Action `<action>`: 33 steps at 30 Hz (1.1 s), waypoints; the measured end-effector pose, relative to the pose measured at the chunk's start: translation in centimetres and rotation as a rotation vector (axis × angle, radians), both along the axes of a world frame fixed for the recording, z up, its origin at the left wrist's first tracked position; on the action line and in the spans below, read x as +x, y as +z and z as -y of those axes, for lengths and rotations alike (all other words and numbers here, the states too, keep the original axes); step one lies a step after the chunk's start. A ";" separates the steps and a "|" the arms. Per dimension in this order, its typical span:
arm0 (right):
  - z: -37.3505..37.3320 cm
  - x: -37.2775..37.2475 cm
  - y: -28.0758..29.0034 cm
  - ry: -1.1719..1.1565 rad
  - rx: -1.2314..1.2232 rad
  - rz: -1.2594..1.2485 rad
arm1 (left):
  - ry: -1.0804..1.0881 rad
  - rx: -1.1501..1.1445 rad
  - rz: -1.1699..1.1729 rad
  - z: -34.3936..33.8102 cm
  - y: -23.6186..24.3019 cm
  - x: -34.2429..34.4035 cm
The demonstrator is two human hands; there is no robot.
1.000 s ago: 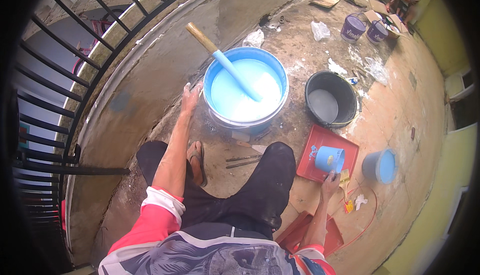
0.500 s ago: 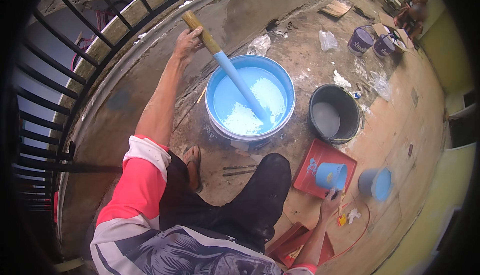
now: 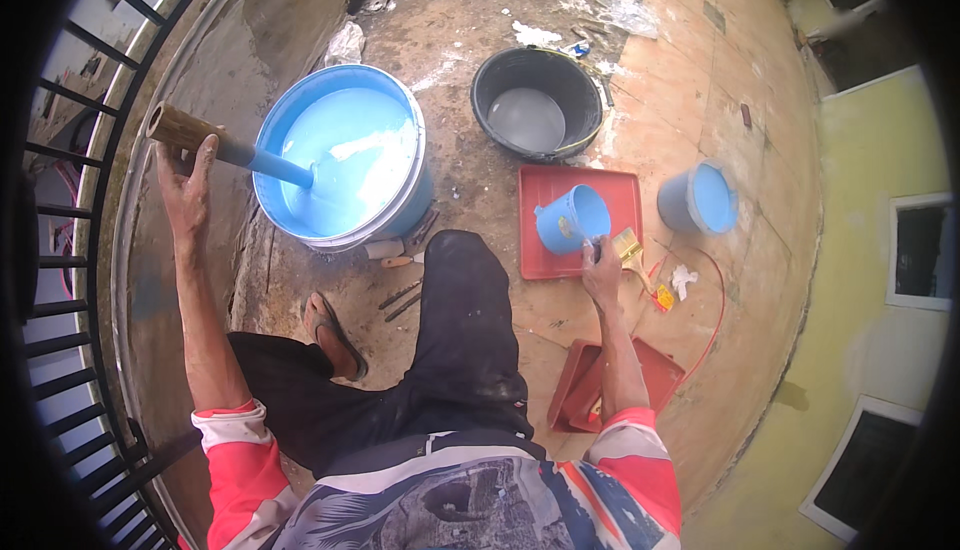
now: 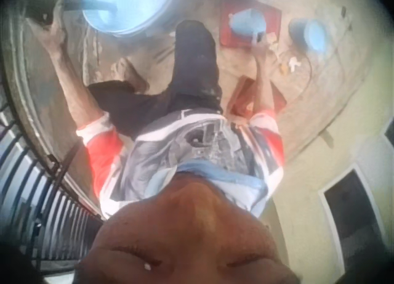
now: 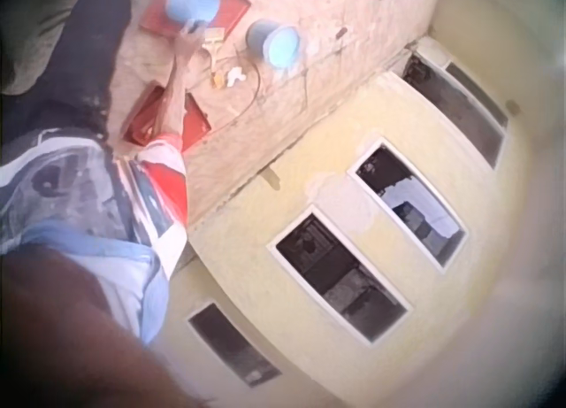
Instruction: The person mixes light blue paint in a bucket using a wooden stick. They stir the paint thoroughly, then briefly use a paintbrush to clean their arm before placing the brush in a red tray.
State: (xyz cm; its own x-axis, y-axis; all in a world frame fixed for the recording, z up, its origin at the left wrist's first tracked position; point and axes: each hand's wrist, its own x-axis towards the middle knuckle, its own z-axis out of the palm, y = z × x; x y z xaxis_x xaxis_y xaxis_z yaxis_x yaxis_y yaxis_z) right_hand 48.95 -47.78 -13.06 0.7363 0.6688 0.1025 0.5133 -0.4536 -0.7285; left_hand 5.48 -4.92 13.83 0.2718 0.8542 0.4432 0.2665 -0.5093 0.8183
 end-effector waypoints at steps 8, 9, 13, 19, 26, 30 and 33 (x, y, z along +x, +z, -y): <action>-1.4 -0.4 2.0 0.127 -0.132 0.310 | 0.069 -0.145 -0.093 -0.6 -4.8 -1.3; -1.0 -0.3 2.9 0.102 -0.133 0.260 | 0.067 -0.199 -0.072 -0.6 -5.7 -1.5; -2.6 -0.3 8.6 0.078 0.029 0.309 | 0.116 -0.185 -0.237 -0.9 -7.1 -1.2; -15.4 -5.2 21.9 0.503 0.285 0.356 | 0.125 -0.312 -0.306 -1.0 -7.5 -1.1; -31.4 -15.1 30.0 1.072 -0.025 0.554 | 0.135 -0.432 -0.316 -2.0 -6.6 -2.4; -37.9 -19.7 29.2 1.317 -0.250 0.996 | 0.253 -0.229 -0.321 -3.1 -9.2 -3.5; -40.2 -22.0 26.8 1.409 -0.604 1.155 | 0.180 -0.322 -0.289 -2.8 -7.9 -3.3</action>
State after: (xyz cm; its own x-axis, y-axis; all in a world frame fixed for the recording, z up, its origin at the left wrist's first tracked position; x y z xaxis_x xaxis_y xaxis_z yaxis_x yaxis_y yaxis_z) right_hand 26.90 -7.62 13.73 -0.5349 0.7614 -0.3664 0.7285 0.6352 0.2565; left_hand 2.16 -2.10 5.92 0.1803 0.9807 0.0763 0.5671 -0.1670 0.8065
